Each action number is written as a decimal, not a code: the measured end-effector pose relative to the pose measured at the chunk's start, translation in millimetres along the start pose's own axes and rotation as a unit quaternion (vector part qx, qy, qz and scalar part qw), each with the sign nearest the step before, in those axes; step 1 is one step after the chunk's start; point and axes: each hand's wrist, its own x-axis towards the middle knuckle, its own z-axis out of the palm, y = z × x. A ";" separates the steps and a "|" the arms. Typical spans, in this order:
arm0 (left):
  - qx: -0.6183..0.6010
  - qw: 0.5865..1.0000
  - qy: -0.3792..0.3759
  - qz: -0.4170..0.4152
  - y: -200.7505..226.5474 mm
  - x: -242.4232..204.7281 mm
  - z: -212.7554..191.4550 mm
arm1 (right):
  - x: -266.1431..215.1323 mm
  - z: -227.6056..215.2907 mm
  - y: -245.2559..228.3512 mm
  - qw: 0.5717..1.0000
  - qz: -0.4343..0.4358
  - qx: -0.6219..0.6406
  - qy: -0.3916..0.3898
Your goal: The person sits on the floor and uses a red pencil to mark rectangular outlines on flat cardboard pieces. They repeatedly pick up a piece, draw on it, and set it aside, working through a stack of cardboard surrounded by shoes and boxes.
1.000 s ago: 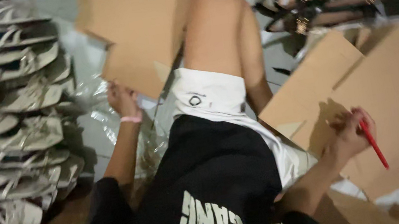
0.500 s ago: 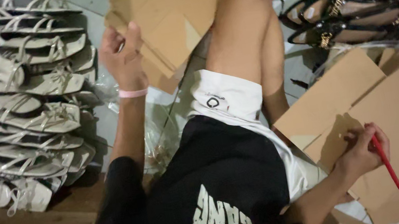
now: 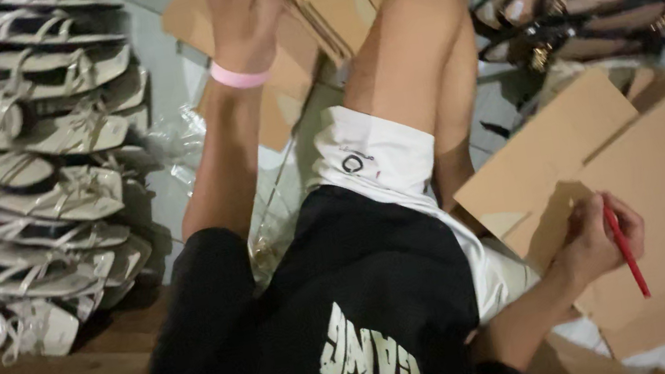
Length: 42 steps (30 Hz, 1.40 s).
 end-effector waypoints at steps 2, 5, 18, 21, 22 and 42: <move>0.176 0.980 -0.042 0.081 -5.6 13.8 5.2 | 1.9 -2.8 4.8 1.000 -0.008 -0.001 0.009; 0.415 0.889 -0.108 0.160 12.5 37.0 32.7 | 4.3 -8.0 6.7 0.999 -0.038 0.000 0.003; 0.479 0.773 -0.304 0.285 35.3 -70.1 263.5 | -3.1 52.5 -20.2 0.993 -0.071 -0.072 -0.065; 0.488 0.768 -0.317 0.267 11.7 -87.5 253.7 | 0.6 63.9 -26.1 0.985 -0.102 -0.118 -0.068; 0.490 0.763 -0.326 0.266 6.3 -94.8 242.6 | -1.7 62.6 -28.2 0.985 -0.094 -0.127 -0.067; 0.136 0.932 -0.335 -0.017 32.9 -211.4 240.4 | -4.5 47.2 -31.3 0.985 -0.101 -0.137 -0.038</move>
